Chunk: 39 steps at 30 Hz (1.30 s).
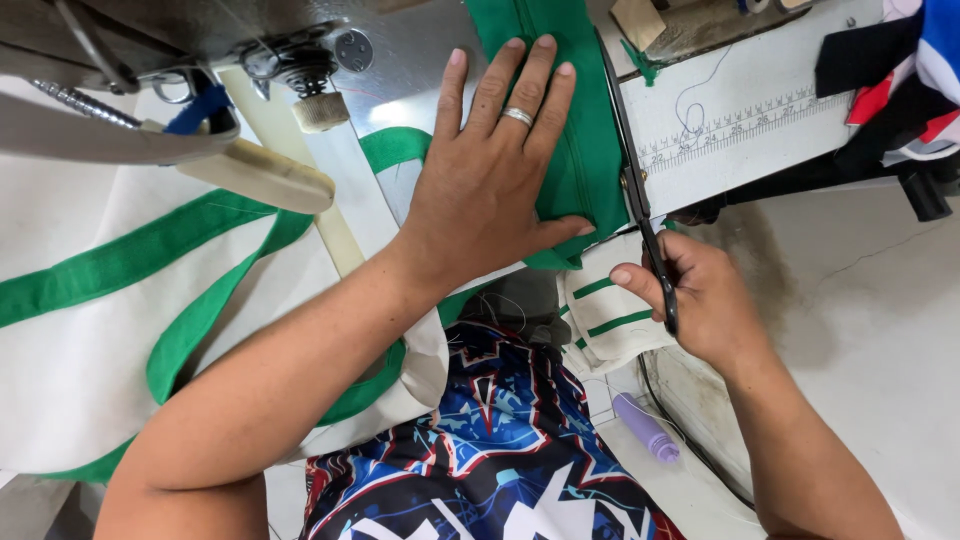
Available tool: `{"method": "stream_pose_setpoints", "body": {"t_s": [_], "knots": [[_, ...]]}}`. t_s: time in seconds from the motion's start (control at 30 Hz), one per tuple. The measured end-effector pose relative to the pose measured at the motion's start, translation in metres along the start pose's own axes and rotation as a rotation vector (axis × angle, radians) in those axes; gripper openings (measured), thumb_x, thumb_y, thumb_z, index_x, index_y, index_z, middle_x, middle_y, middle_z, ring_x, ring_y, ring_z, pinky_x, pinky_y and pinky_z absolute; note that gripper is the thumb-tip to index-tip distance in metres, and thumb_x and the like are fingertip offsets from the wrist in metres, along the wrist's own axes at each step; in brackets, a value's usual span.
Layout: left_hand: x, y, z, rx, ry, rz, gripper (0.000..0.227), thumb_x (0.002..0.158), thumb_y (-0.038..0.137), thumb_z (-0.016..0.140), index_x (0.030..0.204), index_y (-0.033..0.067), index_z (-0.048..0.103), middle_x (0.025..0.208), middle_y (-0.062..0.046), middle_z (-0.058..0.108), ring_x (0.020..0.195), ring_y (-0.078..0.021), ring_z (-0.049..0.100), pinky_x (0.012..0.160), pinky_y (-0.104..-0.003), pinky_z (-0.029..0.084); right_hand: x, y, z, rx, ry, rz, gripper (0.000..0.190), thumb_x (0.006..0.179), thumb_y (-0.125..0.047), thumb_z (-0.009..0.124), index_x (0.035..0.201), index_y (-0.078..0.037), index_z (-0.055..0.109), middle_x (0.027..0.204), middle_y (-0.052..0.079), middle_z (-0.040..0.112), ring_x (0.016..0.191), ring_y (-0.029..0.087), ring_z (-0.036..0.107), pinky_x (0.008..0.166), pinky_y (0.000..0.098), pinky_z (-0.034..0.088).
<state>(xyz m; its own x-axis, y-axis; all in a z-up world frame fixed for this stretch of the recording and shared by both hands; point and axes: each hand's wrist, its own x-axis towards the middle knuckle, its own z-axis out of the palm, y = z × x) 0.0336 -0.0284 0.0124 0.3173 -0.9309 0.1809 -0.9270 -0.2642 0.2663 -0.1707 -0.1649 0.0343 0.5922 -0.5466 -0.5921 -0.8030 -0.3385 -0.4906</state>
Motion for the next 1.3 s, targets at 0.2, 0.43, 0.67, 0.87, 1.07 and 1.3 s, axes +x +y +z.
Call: {"method": "stream_pose_setpoints", "body": {"t_s": [0.2, 0.43, 0.67, 0.87, 1.07, 1.3], "knots": [[-0.001, -0.002, 0.001, -0.031, 0.025, 0.011, 0.114, 0.077, 0.084, 0.073, 0.147, 0.0025, 0.036, 0.149, -0.019, 0.034, 0.138, -0.0368, 0.034, 0.114, -0.058, 0.021, 0.005, 0.007, -0.012, 0.075, -0.034, 0.021, 0.031, 0.080, -0.033, 0.074, 0.070, -0.010, 0.057, 0.055, 0.004, 0.054, 0.049, 0.015, 0.054, 0.048, 0.0289, 0.041], [0.014, -0.014, -0.019, -0.386, 0.276, 0.007, 0.033, 0.101, 0.021, 0.058, 0.123, -0.0030, 0.058, 0.132, -0.024, 0.051, 0.122, -0.0445, 0.047, 0.105, -0.058, 0.037, 0.022, -0.008, -0.054, -0.160, 0.059, 0.041, 0.038, 0.078, -0.041, 0.080, 0.073, -0.012, 0.056, 0.060, 0.000, 0.043, 0.054, 0.014, 0.037, 0.051, 0.0298, 0.026], [0.025, -0.005, -0.003, -0.142, 0.052, 0.107, 0.051, 0.093, 0.036, 0.065, 0.131, 0.0054, 0.050, 0.134, -0.019, 0.049, 0.125, -0.0369, 0.042, 0.104, -0.053, 0.036, 0.044, -0.011, -0.075, -0.377, 0.176, -0.162, 0.052, 0.069, -0.043, 0.087, 0.098, -0.010, 0.060, 0.073, 0.004, 0.059, 0.067, 0.017, 0.051, 0.059, 0.0332, 0.037], [0.026, 0.000, 0.017, 0.069, 0.138, 0.125, 0.032, 0.079, 0.042, 0.076, 0.096, 0.0176, 0.064, 0.100, -0.006, 0.054, 0.094, -0.0281, 0.049, 0.076, -0.047, 0.037, 0.030, -0.013, -0.080, -0.408, 0.250, -0.421, 0.047, 0.080, -0.019, 0.080, 0.120, -0.001, 0.062, 0.108, 0.014, 0.065, 0.088, 0.028, 0.060, 0.075, 0.0388, 0.047], [0.016, 0.016, -0.027, -0.231, 0.216, 0.167, 0.016, 0.087, 0.027, 0.069, 0.086, 0.0140, 0.060, 0.082, -0.003, 0.047, 0.083, -0.0264, 0.046, 0.073, -0.046, 0.030, -0.011, -0.029, -0.062, -0.102, 0.399, -0.685, 0.039, 0.093, -0.013, 0.070, 0.124, 0.006, 0.057, 0.113, 0.021, 0.062, 0.102, 0.029, 0.060, 0.078, 0.0351, 0.051], [-0.006, 0.049, -0.093, -0.704, 0.381, 0.190, 0.015, 0.095, 0.018, 0.058, 0.089, 0.0050, 0.055, 0.080, -0.008, 0.048, 0.075, -0.0272, 0.046, 0.067, -0.039, 0.034, -0.018, -0.021, -0.043, 0.718, 0.435, -0.719, 0.012, 0.097, -0.011, 0.064, 0.099, 0.000, 0.060, 0.085, 0.006, 0.059, 0.073, 0.011, 0.054, 0.069, 0.0209, 0.047]]}}
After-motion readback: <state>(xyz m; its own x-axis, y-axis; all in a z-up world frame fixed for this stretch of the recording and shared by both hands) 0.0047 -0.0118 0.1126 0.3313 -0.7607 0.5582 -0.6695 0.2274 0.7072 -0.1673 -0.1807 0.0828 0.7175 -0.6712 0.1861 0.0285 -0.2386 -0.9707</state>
